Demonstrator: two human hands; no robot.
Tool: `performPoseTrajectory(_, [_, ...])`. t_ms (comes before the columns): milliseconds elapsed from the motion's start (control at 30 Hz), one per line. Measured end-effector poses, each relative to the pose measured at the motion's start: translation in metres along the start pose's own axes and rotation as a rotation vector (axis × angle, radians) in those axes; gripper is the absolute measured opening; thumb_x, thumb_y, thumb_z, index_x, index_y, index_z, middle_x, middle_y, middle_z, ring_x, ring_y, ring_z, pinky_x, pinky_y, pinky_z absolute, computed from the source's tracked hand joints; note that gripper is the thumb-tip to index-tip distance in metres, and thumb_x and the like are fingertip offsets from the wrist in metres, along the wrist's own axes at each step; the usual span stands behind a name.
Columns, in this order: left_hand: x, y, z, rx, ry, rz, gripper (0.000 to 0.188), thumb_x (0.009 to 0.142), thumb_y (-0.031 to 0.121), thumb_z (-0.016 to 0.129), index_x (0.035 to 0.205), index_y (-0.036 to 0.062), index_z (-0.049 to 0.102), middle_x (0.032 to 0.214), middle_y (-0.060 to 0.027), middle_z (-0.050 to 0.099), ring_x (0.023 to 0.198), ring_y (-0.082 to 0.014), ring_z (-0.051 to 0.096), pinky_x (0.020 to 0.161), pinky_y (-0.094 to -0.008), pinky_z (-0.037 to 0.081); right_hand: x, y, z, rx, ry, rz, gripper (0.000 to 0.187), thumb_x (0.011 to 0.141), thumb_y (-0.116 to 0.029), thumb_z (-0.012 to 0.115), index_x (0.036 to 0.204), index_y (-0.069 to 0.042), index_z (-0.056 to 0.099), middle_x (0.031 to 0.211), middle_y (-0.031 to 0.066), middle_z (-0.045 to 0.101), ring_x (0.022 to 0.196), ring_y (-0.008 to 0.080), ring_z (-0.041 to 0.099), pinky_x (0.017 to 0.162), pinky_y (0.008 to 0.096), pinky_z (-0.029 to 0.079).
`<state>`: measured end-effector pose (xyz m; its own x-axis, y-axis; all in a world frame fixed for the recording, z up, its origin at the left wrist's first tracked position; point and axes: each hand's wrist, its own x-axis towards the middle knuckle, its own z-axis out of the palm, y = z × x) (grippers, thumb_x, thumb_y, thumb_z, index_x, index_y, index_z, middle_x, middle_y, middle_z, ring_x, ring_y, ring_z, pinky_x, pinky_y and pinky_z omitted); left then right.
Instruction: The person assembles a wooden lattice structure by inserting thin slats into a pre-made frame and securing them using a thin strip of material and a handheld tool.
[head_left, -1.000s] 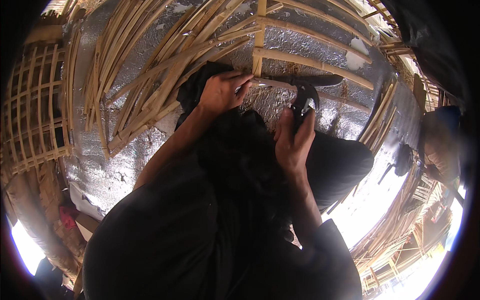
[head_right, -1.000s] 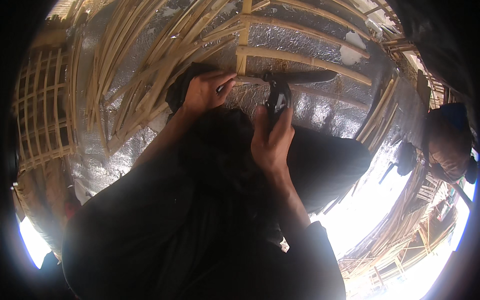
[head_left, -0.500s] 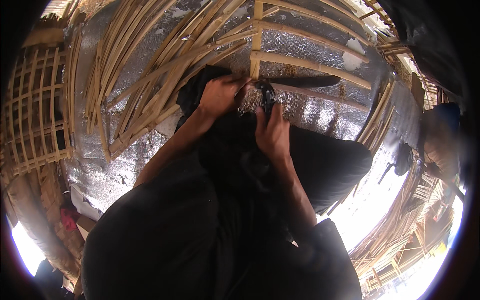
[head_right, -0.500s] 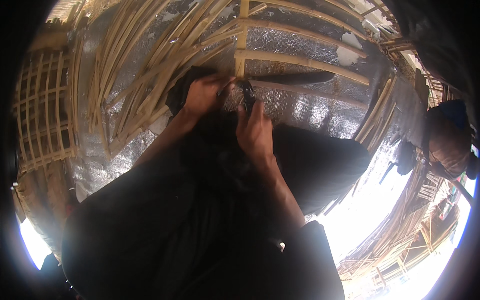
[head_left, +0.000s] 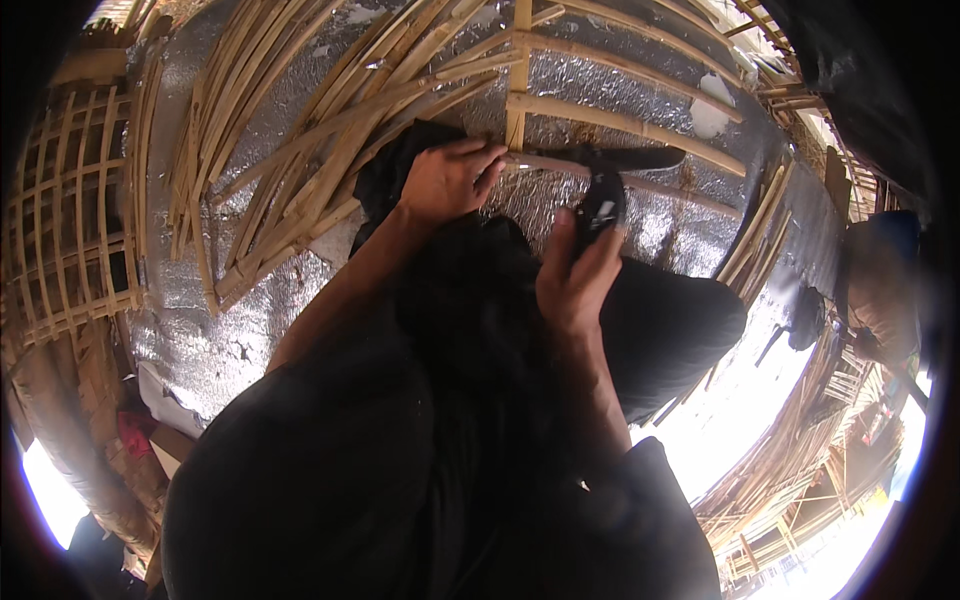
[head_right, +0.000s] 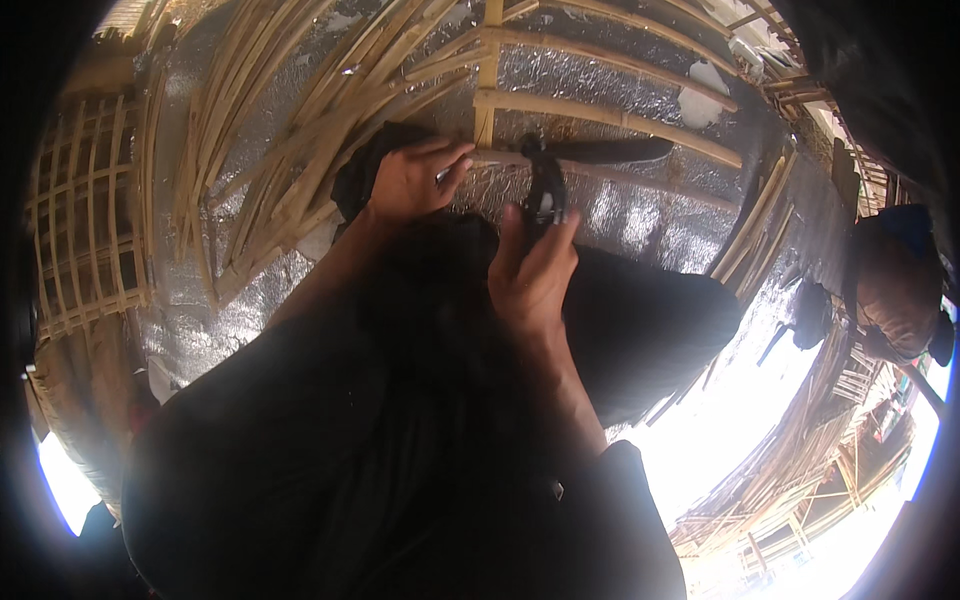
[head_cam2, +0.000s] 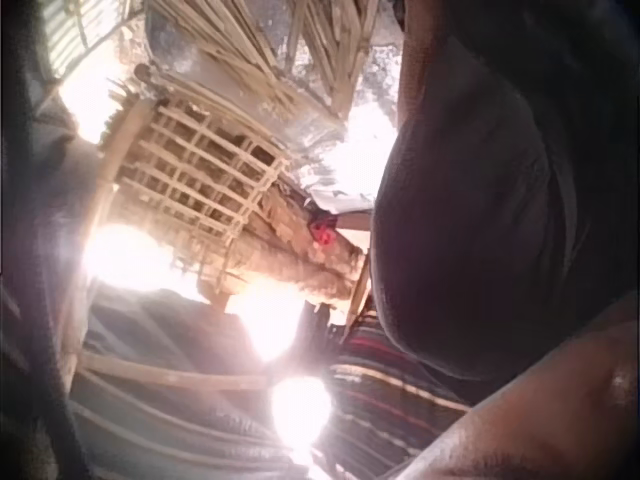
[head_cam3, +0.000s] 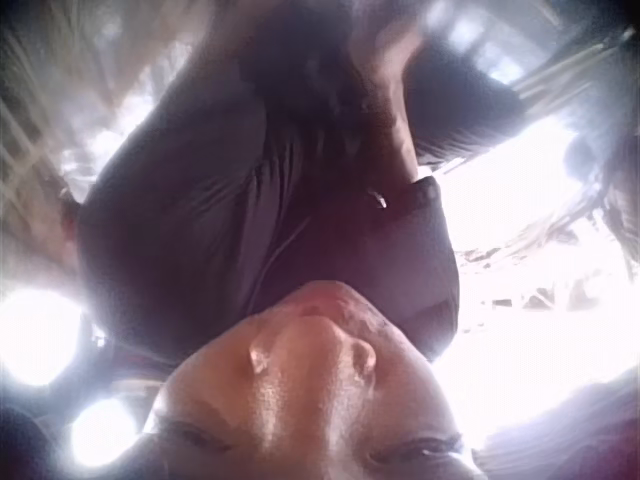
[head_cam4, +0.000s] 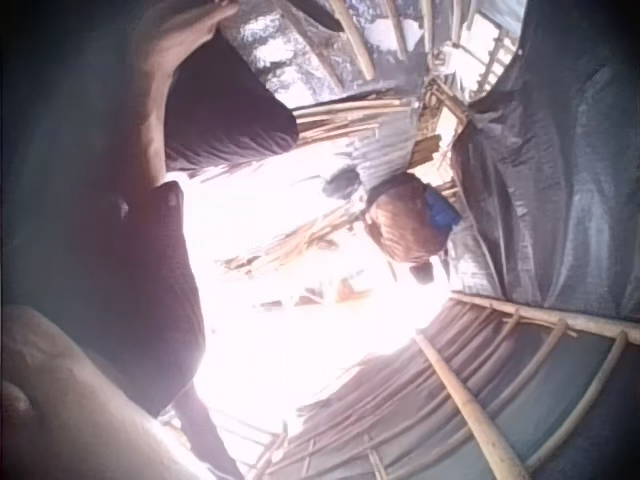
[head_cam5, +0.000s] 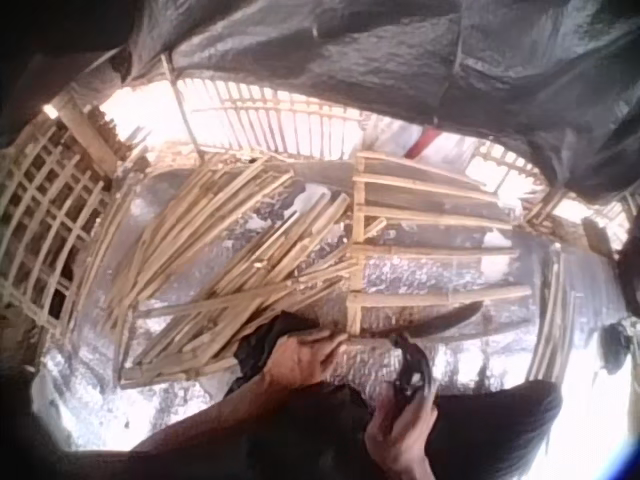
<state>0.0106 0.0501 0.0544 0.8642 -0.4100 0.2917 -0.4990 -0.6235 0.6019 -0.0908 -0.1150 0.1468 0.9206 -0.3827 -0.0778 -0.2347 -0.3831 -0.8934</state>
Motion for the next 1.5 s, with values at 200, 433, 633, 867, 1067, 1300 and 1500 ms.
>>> performPoseTrajectory(200, [-0.009, -0.002, 0.006, 0.005, 0.016, 0.017, 0.022, 0.090, 0.022, 0.072, 0.110, 0.0128, 0.075, 0.095, -0.0080, 0.073, 0.076, -0.0302, 0.071, 0.065, -0.0395, 0.060, -0.007, 0.039, 0.015, -0.135, -0.066, -0.308, 0.035, 0.097, -0.009, 0.066, 0.124, 0.005, 0.049, 0.092, 0.0320, 0.066, 0.083, 0.0517, 0.068, 0.065, 0.0498, 0.054])
performPoseTrajectory(433, [-0.008, -0.001, 0.003, 0.015, -0.021, -0.003, 0.024, 0.088, 0.024, 0.075, 0.110, 0.0137, 0.076, 0.100, -0.0075, 0.074, 0.081, -0.0294, 0.073, 0.070, -0.0395, 0.061, -0.001, 0.006, -0.003, -0.135, -0.062, -0.238, 0.033, 0.099, -0.010, 0.062, 0.125, 0.004, 0.048, 0.089, 0.0273, 0.067, 0.079, 0.0468, 0.070, 0.064, 0.0468, 0.055])
performPoseTrajectory(633, [-0.011, -0.008, 0.010, -0.021, 0.078, 0.046, 0.023, 0.088, 0.025, 0.074, 0.107, 0.0125, 0.076, 0.102, -0.0071, 0.074, 0.078, -0.0290, 0.073, 0.068, -0.0391, 0.062, 0.010, 0.026, -0.008, -0.326, -0.218, -0.165, 0.025, 0.100, -0.010, 0.061, 0.117, 0.005, 0.050, 0.086, 0.0253, 0.069, 0.080, 0.0449, 0.071, 0.063, 0.0463, 0.055])
performPoseTrajectory(867, [-0.008, -0.002, 0.004, -0.001, -0.036, -0.022, 0.020, 0.088, 0.022, 0.075, 0.106, 0.0132, 0.077, 0.094, -0.0060, 0.074, 0.077, -0.0295, 0.072, 0.066, -0.0390, 0.061, -0.003, 0.015, -0.003, -0.131, 0.016, -0.383, 0.031, 0.099, -0.013, 0.063, 0.120, 0.005, 0.048, 0.083, 0.0301, 0.067, 0.077, 0.0510, 0.068, 0.061, 0.0521, 0.054])
performPoseTrajectory(1067, [-0.011, -0.004, 0.007, 0.037, -0.006, 0.030, 0.022, 0.091, 0.025, 0.071, 0.109, 0.0128, 0.075, 0.095, -0.0059, 0.073, 0.077, -0.0284, 0.072, 0.065, -0.0391, 0.060, 0.011, 0.010, 0.006, -0.205, -0.153, -0.193, 0.032, 0.100, -0.014, 0.061, 0.121, 0.005, 0.047, 0.083, 0.0299, 0.066, 0.076, 0.0511, 0.067, 0.063, 0.0519, 0.054])
performPoseTrajectory(1300, [-0.009, -0.010, 0.012, 0.017, -0.021, 0.018, 0.024, 0.093, 0.028, 0.069, 0.110, 0.0117, 0.074, 0.101, -0.0084, 0.074, 0.079, -0.0318, 0.072, 0.066, -0.0408, 0.060, 0.010, 0.047, 0.016, -0.312, -0.230, -0.224, 0.030, 0.101, -0.015, 0.060, 0.117, 0.006, 0.045, 0.081, 0.0292, 0.066, 0.075, 0.0506, 0.067, 0.059, 0.0514, 0.052])
performPoseTrajectory(1500, [-0.008, -0.004, 0.012, 0.028, 0.018, 0.069, 0.021, 0.092, 0.023, 0.067, 0.108, 0.0107, 0.074, 0.090, -0.0042, 0.068, 0.072, -0.0284, 0.070, 0.062, -0.0396, 0.059, 0.008, 0.036, 0.016, -0.453, -0.215, -0.218, 0.030, 0.102, -0.018, 0.059, 0.116, 0.005, 0.046, 0.080, 0.0296, 0.066, 0.069, 0.0498, 0.067, 0.056, 0.0532, 0.050])
